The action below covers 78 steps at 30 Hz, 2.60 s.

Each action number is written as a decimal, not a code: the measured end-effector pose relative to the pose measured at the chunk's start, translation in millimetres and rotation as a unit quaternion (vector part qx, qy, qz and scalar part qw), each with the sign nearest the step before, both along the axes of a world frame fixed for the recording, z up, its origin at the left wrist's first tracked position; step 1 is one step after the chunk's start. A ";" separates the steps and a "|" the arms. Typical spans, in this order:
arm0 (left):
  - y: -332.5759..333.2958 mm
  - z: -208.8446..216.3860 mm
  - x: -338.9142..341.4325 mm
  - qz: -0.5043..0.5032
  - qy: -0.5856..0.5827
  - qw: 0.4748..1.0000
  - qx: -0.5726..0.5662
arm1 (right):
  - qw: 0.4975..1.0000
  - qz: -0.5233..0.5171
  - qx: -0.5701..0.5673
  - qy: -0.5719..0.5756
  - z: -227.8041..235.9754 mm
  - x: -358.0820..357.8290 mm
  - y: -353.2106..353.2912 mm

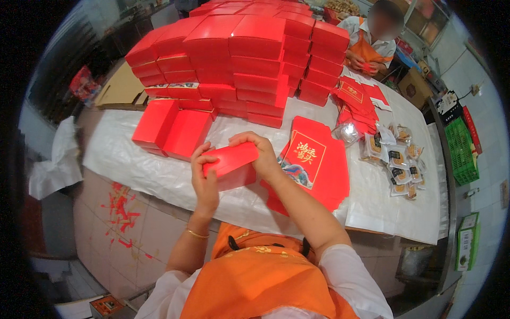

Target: The person assembles red cardboard boxes by hand, folding the flaps and pressing them into place.

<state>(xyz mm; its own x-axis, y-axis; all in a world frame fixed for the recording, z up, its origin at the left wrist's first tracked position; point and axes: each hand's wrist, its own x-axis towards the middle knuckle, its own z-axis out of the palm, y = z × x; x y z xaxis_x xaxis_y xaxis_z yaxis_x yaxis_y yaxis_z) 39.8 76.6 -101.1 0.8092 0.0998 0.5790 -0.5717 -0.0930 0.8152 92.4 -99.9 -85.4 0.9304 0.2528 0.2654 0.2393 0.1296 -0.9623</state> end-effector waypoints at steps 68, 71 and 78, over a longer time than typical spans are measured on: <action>-6.6 -27.4 11.9 0.055 0.080 0.995 -0.034 | 0.867 0.085 -0.428 -0.243 43.4 48.1 -31.6; -5.4 -11.8 3.3 0.051 0.107 0.990 -0.081 | 0.841 0.139 -0.441 -0.281 66.6 16.5 -21.2; 1.7 -10.7 3.7 0.027 0.052 0.998 -0.036 | 0.807 0.097 -0.459 -0.358 52.7 -10.3 -14.9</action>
<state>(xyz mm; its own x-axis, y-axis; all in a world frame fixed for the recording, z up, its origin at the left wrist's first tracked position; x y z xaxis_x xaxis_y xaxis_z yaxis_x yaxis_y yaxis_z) 43.5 78.3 -111.8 0.8574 0.1826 0.4812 -0.4786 -0.0610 0.8759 82.1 -114.8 -32.6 0.5411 0.7711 0.3356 0.8375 -0.4579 -0.2983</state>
